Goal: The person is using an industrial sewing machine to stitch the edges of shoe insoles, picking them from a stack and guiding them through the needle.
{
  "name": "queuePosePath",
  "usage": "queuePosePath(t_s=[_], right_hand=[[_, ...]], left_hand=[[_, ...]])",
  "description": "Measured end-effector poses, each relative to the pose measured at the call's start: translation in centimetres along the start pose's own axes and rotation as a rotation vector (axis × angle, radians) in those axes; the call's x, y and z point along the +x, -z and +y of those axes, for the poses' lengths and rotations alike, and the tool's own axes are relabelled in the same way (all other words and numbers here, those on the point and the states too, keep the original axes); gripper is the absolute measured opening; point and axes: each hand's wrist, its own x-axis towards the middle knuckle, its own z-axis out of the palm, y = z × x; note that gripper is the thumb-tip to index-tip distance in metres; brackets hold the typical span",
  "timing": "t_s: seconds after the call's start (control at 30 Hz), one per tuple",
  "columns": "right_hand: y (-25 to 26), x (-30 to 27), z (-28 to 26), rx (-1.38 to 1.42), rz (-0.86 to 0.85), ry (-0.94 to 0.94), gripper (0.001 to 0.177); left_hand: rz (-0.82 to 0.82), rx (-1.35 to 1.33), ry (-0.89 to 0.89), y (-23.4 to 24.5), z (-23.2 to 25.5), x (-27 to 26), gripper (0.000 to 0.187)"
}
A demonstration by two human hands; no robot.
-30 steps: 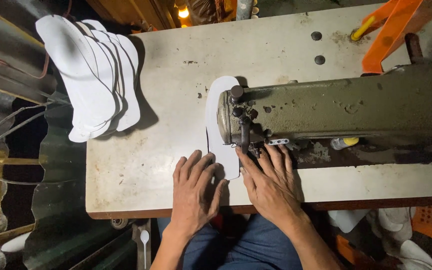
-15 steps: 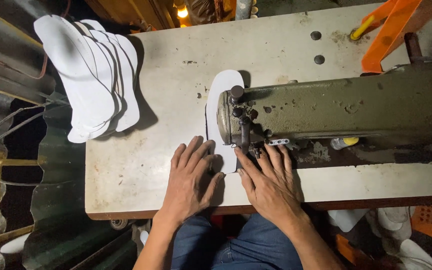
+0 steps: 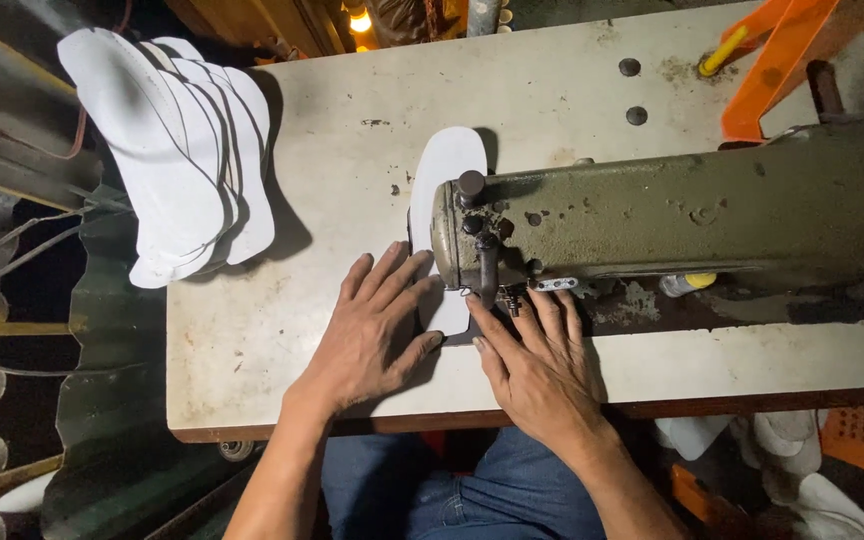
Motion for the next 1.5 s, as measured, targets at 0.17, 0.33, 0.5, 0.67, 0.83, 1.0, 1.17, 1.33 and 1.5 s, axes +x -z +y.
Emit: queuePosePath(t_s=[0.17,0.33,0.5,0.67,0.83,1.0,1.17,1.33,1.5], right_hand=[[-0.2,0.0,0.0,0.013,-0.006,-0.014,0.05],[-0.9,-0.4,0.2,-0.002,-0.013,-0.015,0.05],[-1.5,-0.6,0.1,0.14,0.03,-0.06,0.042],[-1.4,-0.6,0.2,0.14,0.04,-0.043,0.042],[-1.1,-0.6,0.1,0.128,0.047,-0.037,0.042],[-0.5,-0.4,0.0,0.125,0.05,-0.034,0.04],[-0.4,-0.3,-0.1,0.134,0.068,-0.035,0.04],[-0.3,-0.2,-0.2,0.122,0.08,-0.032,0.04],[-0.4,-0.3,-0.3,0.127,0.062,-0.04,0.04]], left_hand=[[0.012,-0.01,-0.011,-0.1,-0.5,0.3,0.058],[0.035,0.0,0.003,-0.6,-0.4,0.4,0.056],[0.001,0.047,0.172,-1.0,-0.3,0.7,0.058],[0.002,0.066,0.186,-1.1,-0.2,0.9,0.056],[0.012,0.081,0.186,-1.2,0.0,0.9,0.053],[0.026,0.09,0.206,-1.7,-0.2,1.0,0.054],[0.043,0.113,0.214,-2.0,-0.1,1.1,0.054],[0.042,0.128,0.234,-2.3,0.1,1.2,0.055],[0.065,0.17,0.242,-2.8,-0.1,1.2,0.054]])
